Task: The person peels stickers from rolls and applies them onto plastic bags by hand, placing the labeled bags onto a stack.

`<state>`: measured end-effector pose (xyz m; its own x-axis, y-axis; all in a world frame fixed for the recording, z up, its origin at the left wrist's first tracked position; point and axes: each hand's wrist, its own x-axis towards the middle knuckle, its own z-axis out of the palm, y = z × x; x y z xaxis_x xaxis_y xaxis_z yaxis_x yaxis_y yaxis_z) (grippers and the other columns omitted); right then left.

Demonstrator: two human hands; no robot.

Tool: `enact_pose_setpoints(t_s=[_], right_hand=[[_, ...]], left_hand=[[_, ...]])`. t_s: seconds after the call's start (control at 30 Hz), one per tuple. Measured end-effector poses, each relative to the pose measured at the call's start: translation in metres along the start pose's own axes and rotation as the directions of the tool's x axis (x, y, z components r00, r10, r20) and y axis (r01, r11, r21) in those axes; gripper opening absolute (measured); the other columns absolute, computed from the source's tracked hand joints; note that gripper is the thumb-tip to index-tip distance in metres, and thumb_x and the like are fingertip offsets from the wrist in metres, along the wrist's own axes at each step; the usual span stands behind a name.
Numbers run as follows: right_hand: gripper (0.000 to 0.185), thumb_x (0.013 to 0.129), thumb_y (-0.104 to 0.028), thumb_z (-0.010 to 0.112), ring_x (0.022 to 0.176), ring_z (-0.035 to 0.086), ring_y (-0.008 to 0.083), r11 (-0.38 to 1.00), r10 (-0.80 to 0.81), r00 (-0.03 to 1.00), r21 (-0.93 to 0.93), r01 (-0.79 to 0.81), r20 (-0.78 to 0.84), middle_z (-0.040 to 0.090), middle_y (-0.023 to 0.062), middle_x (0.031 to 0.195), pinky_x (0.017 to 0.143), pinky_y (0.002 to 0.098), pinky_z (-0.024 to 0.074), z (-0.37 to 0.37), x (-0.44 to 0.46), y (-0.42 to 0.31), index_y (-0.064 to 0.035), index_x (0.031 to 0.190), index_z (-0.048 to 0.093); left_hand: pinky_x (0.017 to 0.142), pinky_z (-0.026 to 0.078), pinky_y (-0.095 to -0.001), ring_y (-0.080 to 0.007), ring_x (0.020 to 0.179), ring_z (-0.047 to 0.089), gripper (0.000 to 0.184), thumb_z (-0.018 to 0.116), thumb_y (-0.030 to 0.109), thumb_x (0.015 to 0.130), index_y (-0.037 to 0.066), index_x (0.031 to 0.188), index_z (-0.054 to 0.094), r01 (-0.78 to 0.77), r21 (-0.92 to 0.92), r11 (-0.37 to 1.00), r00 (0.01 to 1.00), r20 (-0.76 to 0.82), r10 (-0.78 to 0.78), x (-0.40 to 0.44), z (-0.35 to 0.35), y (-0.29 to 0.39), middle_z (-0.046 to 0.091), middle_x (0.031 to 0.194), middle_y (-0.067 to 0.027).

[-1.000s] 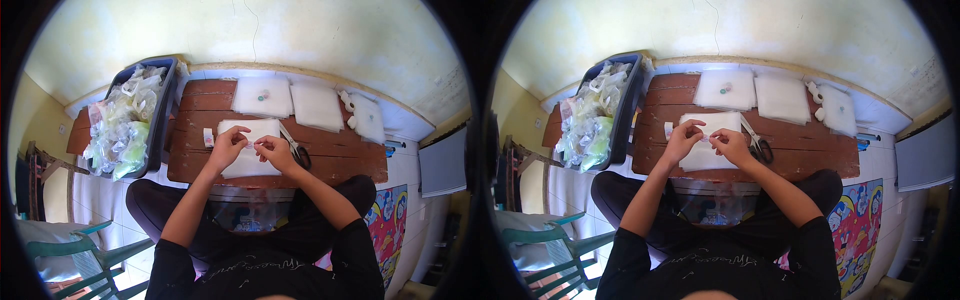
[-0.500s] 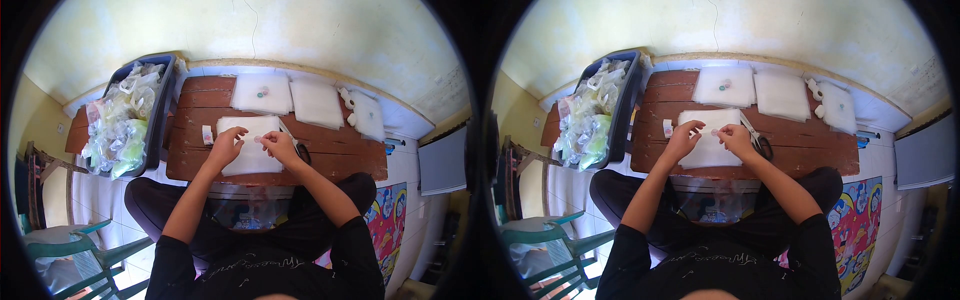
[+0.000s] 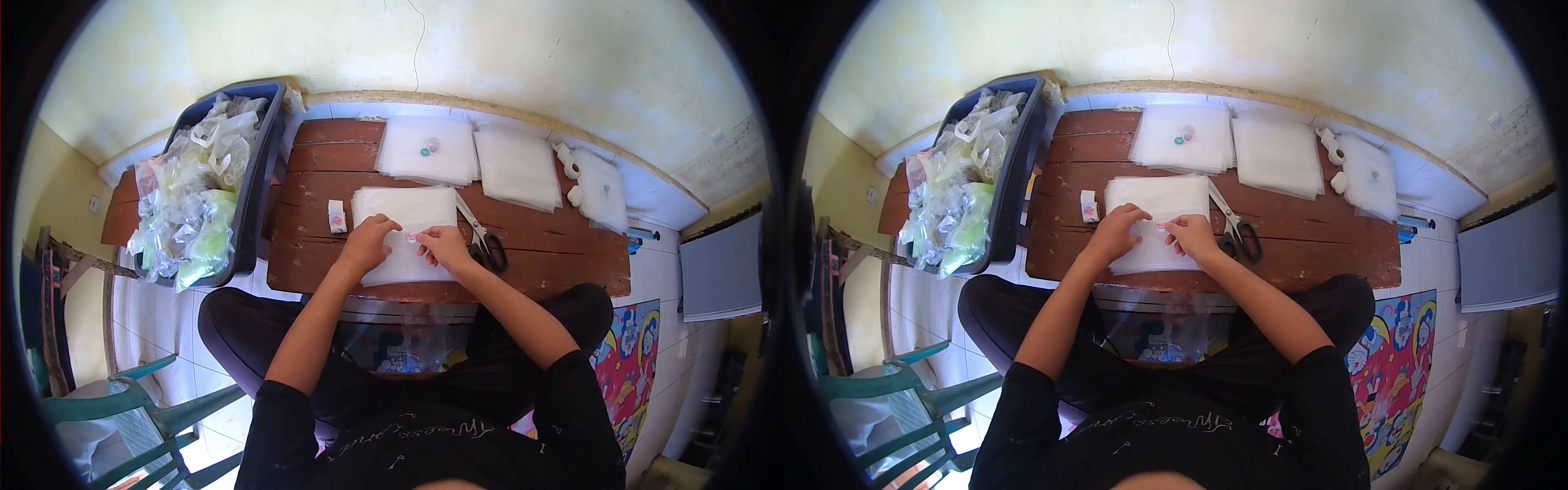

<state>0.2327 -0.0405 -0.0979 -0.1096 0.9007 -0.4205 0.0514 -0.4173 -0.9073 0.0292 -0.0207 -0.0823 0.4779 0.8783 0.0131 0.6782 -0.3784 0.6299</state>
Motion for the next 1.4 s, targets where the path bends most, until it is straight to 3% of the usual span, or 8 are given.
enact_pose_setpoints(t_s=[0.33,0.73,1.07,1.13,1.27,1.4], right_hand=[[0.029,0.088,-0.024,0.069,0.043,0.053,0.0116,0.998,0.043,0.996,-0.045,-0.04,0.072,0.063,0.0099,0.066,0.037,0.0251,0.0397,0.005,0.004,-0.001,0.0037,0.093,0.064],[0.022,0.088,-0.018,0.063,0.043,0.053,0.0123,0.999,0.05,0.994,-0.023,-0.048,0.1,0.063,0.0098,0.066,0.038,0.0249,0.0404,0.004,0.011,0.004,0.0031,0.093,0.062],[0.024,0.088,-0.021,0.064,0.045,0.054,0.0123,0.993,0.07,0.993,-0.098,-0.061,0.091,0.063,0.0096,0.065,0.04,0.0255,0.0424,0.005,0.016,-0.004,0.0023,0.087,0.063],[0.025,0.088,-0.022,0.064,0.045,0.054,0.0122,0.992,0.07,0.992,-0.115,-0.059,0.101,0.063,0.0095,0.065,0.04,0.0255,0.0427,0.006,0.016,-0.005,0.0023,0.087,0.063],[0.025,0.089,-0.023,0.063,0.045,0.055,0.0124,0.991,0.061,0.993,-0.124,-0.049,0.098,0.063,0.0094,0.065,0.04,0.0256,0.0429,0.006,0.015,-0.006,0.0023,0.088,0.063],[0.027,0.089,-0.022,0.063,0.046,0.054,0.0125,0.989,0.076,0.993,-0.13,-0.063,0.092,0.064,0.0108,0.067,0.041,0.0255,0.0427,0.006,0.013,-0.008,0.0039,0.097,0.062]], left_hand=[[0.096,0.047,-0.039,-0.0285,0.113,0.055,0.042,0.074,0.0,0.069,0.012,0.109,0.066,0.018,0.015,1.0,1.0,0.005,-0.018,0.0,-0.002,0.004,0.061,0.114,-0.0076],[0.093,0.049,-0.0388,-0.0269,0.111,0.057,0.038,0.072,0.001,0.069,0.013,0.105,0.07,0.014,0.048,0.999,0.999,0.036,-0.016,0.001,0.0,0.002,0.061,0.113,-0.0061],[0.095,0.046,-0.0379,-0.0294,0.11,0.057,0.043,0.074,0.002,0.069,0.013,0.11,0.071,0.012,0.078,0.997,0.999,0.043,-0.015,0.001,0.002,0.002,0.06,0.116,-0.0087],[0.093,0.049,-0.0374,-0.0263,0.109,0.057,0.043,0.072,0.0,0.07,0.015,0.11,0.071,0.004,0.101,0.995,0.999,0.035,-0.008,0.001,0.003,0.001,0.06,0.116,-0.0058],[0.093,0.048,-0.0372,-0.0281,0.108,0.057,0.046,0.073,0.001,0.07,0.016,0.114,0.07,-0.009,0.141,0.99,0.998,0.067,0.0,0.002,0.001,0.006,0.059,0.114,-0.0075],[0.09,0.049,-0.037,-0.0263,0.106,0.057,0.044,0.071,0.0,0.073,0.017,0.113,0.071,-0.038,0.246,0.968,0.997,0.076,0.02,0.001,0.003,0.01,0.058,0.11,-0.0068]])
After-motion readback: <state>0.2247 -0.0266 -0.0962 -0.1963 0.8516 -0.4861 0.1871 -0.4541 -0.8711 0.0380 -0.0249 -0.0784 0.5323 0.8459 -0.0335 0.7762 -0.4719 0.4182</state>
